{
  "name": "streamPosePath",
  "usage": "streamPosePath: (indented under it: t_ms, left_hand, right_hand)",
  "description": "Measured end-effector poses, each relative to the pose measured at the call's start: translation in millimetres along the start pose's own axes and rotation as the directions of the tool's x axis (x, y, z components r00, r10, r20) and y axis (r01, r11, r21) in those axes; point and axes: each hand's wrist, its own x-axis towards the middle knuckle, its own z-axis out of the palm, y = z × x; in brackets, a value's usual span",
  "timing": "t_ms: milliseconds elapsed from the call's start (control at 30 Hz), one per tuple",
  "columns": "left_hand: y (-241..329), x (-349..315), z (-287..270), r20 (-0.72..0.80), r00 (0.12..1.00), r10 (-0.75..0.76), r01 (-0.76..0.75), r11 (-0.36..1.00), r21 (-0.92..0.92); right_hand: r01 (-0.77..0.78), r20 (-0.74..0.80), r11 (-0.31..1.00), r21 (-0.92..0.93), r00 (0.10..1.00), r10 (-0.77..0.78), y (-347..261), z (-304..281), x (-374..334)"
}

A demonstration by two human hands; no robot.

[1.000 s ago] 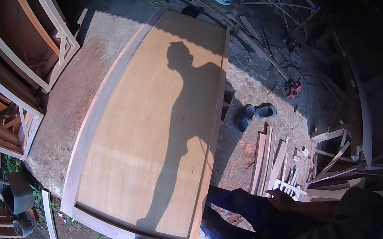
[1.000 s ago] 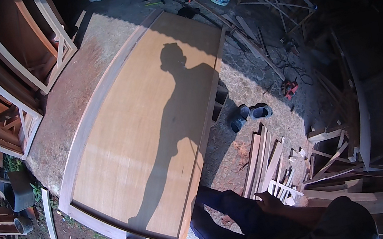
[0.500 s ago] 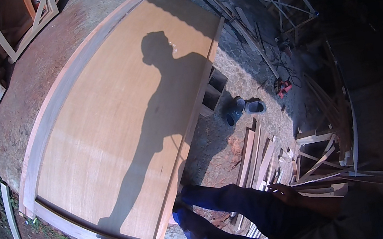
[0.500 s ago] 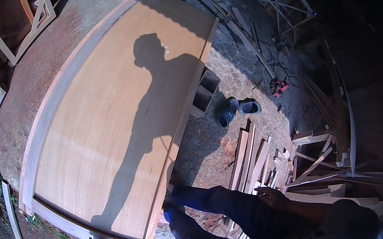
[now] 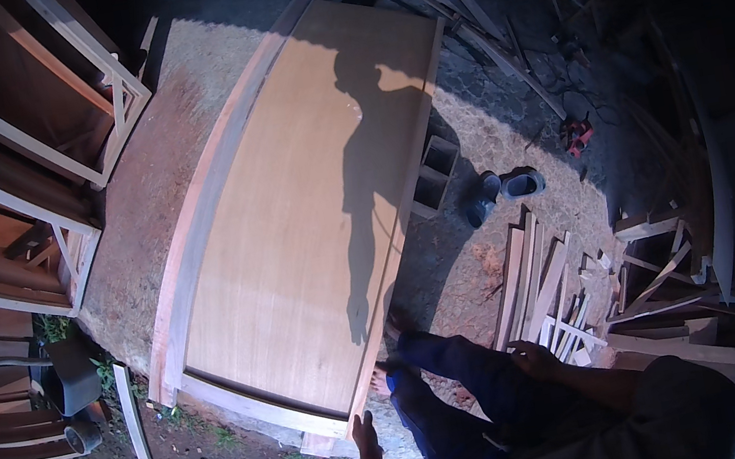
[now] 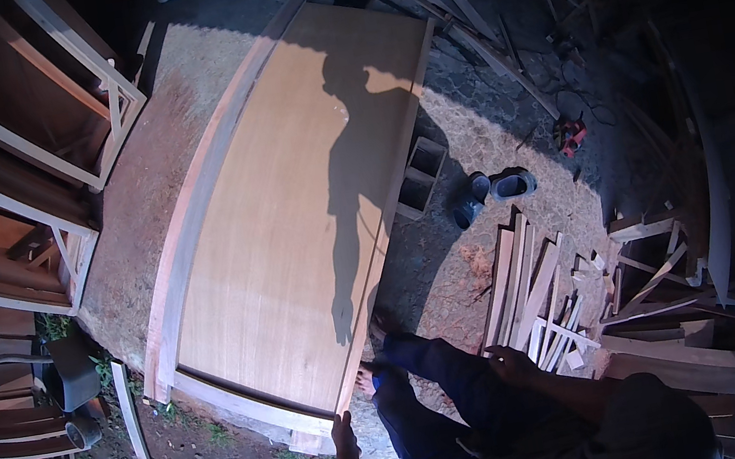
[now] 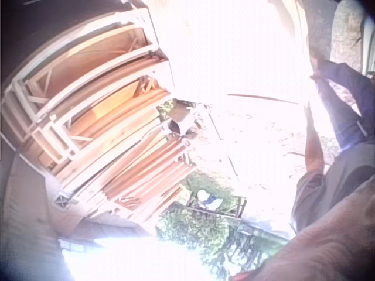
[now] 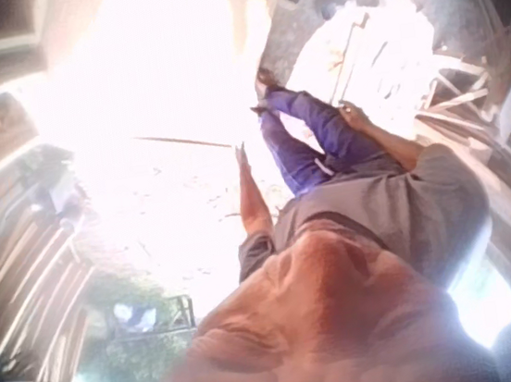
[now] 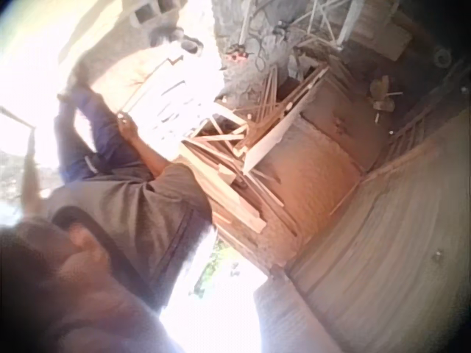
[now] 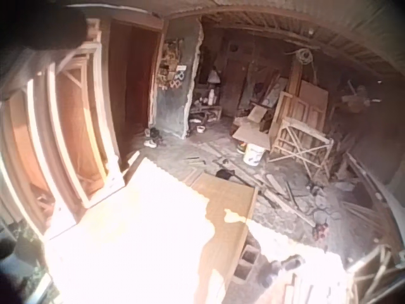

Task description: The person assembles a wooden door by hammering nails into a frame and attaching a large plywood panel. They use a hammer and nails to secure the frame pieces, then position and attach the panel to the frame.

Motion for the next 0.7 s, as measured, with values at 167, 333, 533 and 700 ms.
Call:
streamPosePath:
  t_ms: [167, 333, 533, 700]
  left_hand:
    - [107.0, -77.4, 44.4, 0.144, 0.982, 0.124, -0.143, 0.981, 0.128]
    - [185.6, -115.3, 54.2, -0.121, 0.969, 0.217, -0.229, 0.969, -0.096]
    - [205.9, -163.1, 130.9, -0.323, 0.94, 0.109, -0.171, 0.97, -0.17]
    - [186.4, -163.6, 145.1, -0.13, 0.921, 0.368, -0.318, 0.9, 0.298]
  right_hand:
    - [-0.136, -0.077, 0.98, 0.148, 0.986, 0.148, 3.5, -32.5, -8.8]
    - [-0.179, -0.05, 0.976, 0.126, 0.981, 0.187, 37.2, -80.0, 27.0]
    - [-0.202, -0.102, 0.899, 0.388, 0.96, 0.259, 144.4, -143.5, 72.2]
    - [-0.282, 0.049, 0.637, 0.718, 0.933, 0.357, 150.0, -177.9, 70.4]
